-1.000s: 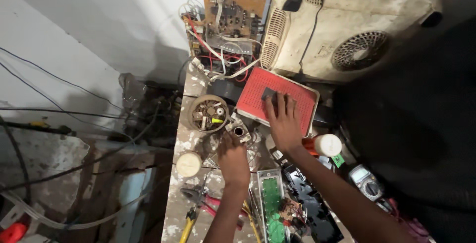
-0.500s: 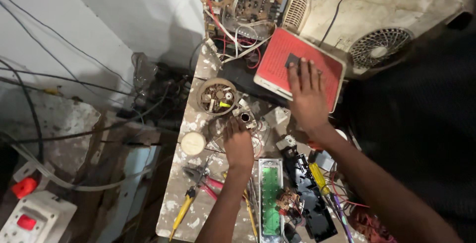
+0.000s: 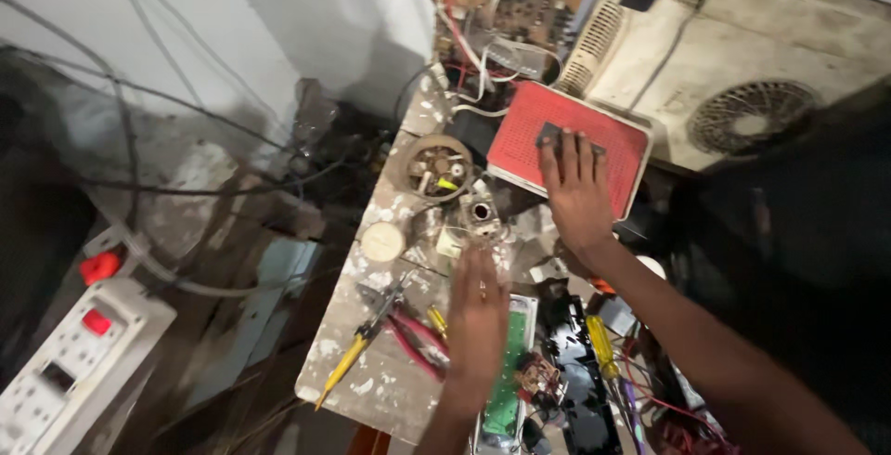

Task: The person solders components onto a green circuit board held in a plastic tray, using a yellow soldering iron in the right hand while the left hand steadies wires and parts. They set the iron down, adjust a multimeter, handle a small cylindrical component and a round object, then resume soldering wires on the board.

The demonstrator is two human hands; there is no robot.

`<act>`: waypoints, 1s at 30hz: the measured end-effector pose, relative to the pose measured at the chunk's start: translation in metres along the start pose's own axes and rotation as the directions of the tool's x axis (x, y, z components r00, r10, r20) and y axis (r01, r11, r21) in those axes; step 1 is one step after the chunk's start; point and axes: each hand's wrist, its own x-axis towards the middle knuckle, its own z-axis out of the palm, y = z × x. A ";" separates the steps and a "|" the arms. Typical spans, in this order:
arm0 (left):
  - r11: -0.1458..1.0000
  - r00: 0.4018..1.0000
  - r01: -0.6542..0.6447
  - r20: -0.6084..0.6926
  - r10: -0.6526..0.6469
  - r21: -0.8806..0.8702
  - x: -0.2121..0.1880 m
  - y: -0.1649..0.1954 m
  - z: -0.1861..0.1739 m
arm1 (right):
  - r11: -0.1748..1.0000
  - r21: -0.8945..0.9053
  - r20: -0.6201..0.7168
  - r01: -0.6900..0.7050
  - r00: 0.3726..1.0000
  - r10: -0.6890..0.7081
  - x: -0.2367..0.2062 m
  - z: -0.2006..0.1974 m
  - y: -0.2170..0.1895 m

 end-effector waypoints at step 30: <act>0.912 0.926 0.088 -0.304 -0.223 -0.399 -0.052 0.073 -0.040 | 0.979 0.196 0.130 -0.063 0.991 0.038 -0.030 0.039 0.021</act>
